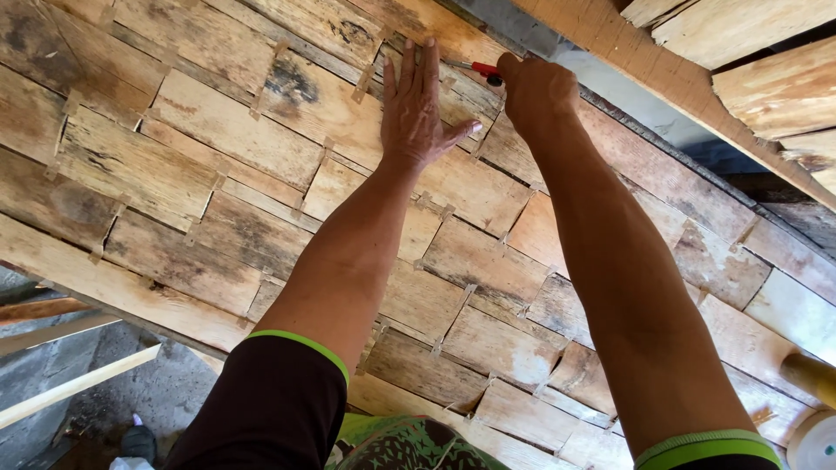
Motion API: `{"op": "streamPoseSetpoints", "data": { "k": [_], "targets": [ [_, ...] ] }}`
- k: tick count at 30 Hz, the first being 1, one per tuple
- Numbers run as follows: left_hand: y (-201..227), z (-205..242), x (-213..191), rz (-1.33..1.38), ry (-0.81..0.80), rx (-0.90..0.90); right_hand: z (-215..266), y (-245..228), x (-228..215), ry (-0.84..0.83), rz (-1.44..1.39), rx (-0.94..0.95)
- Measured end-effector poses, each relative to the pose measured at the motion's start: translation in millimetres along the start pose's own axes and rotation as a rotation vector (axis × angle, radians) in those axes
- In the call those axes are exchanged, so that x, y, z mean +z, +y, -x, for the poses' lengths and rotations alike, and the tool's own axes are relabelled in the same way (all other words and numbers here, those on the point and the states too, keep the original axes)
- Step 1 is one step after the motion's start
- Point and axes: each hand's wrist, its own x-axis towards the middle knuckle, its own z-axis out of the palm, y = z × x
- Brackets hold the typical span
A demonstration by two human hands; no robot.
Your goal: Marking, cutting, and fitting small wood strips onto a larger decorative wooden panel using a utility knife and tape.
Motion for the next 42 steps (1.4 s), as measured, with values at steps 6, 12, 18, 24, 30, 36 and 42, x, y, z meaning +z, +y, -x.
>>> {"op": "streamPoseSetpoints", "data": {
  "k": [6,12,18,24,30,36,42],
  "targets": [
    [-1.1,-1.8,2.8,-0.011,-0.002,0.001,3.4,0.7,-6.0,-0.032,-0.018,0.011],
    [0.4,-0.9,-0.3,0.008,0.002,-0.004,3.7,-2.7,-9.3,-0.035,0.008,0.024],
    [-1.6,-0.9,6.5,0.023,0.052,0.022,1.5,5.4,-2.9,-0.084,-0.019,0.022],
    [-1.7,-1.8,4.9,-0.027,0.032,0.014,8.1,13.4,-6.4,-0.073,-0.030,0.012],
    [-0.2,1.9,-4.6,-0.009,-0.010,0.022,19.6,19.5,0.6,-0.083,-0.005,0.018],
    [0.7,2.4,-7.3,0.004,-0.029,0.011,31.7,24.3,-16.6,-0.157,0.043,0.062],
    [13.0,7.1,-44.4,-0.042,-0.231,0.031,74.7,86.7,24.5,0.148,-0.158,0.034]
  ]
}}
